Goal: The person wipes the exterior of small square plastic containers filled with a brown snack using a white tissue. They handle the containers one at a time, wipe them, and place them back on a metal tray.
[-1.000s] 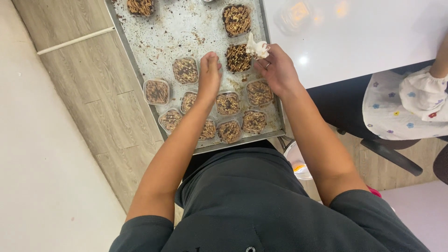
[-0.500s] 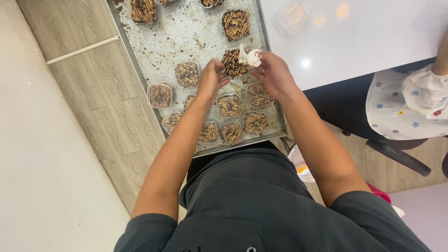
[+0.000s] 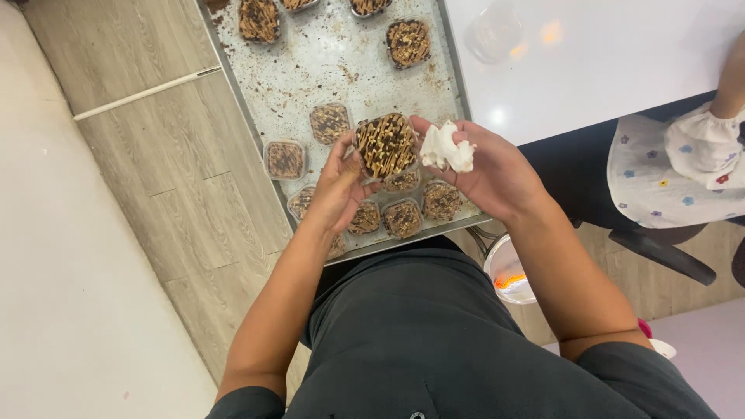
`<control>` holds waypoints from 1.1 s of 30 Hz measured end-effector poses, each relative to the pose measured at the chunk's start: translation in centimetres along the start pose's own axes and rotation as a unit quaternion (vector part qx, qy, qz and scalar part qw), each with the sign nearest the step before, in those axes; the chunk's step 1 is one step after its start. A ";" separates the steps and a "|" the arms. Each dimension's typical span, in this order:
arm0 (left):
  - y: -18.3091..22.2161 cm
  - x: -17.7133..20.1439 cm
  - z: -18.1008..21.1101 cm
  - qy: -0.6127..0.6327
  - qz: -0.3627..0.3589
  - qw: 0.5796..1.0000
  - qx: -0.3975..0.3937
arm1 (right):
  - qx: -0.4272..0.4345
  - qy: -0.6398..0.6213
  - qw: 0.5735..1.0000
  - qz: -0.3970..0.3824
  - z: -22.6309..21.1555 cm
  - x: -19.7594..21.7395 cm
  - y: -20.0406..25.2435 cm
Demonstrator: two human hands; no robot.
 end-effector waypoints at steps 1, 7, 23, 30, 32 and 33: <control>0.4 1.2 -0.7 0.003 -0.001 1.000 -0.003 | 0.000 0.004 1.000 -0.002 0.5 -0.6 0.5; 5.5 5.2 -2.0 0.117 -0.134 0.978 -0.111 | 0.038 -0.048 0.994 -0.087 1.4 -8.5 3.4; 22.0 16.6 3.7 0.158 -0.188 0.961 -0.129 | 0.367 0.203 0.893 -0.162 10.2 -23.6 13.7; 23.3 17.9 2.6 -0.185 0.096 0.795 -0.570 | 0.434 0.304 0.838 -0.127 14.6 -27.4 15.7; 25.1 16.7 3.8 -0.046 0.029 0.834 -0.549 | 0.478 0.352 0.797 -0.111 14.5 -30.9 16.8; 26.0 16.1 4.0 0.099 -0.040 0.853 -0.510 | 0.515 0.403 0.751 -0.094 14.4 -32.6 17.5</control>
Point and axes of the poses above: each hand's wrist, its own y-axis away from the middle knuckle, its own x-axis out of the back of the hand, z = x × y, the point moved 1 cm from there along -y, towards the middle knuckle, and after that the axes turned 11 degrees about x, right-handed, at the moved point
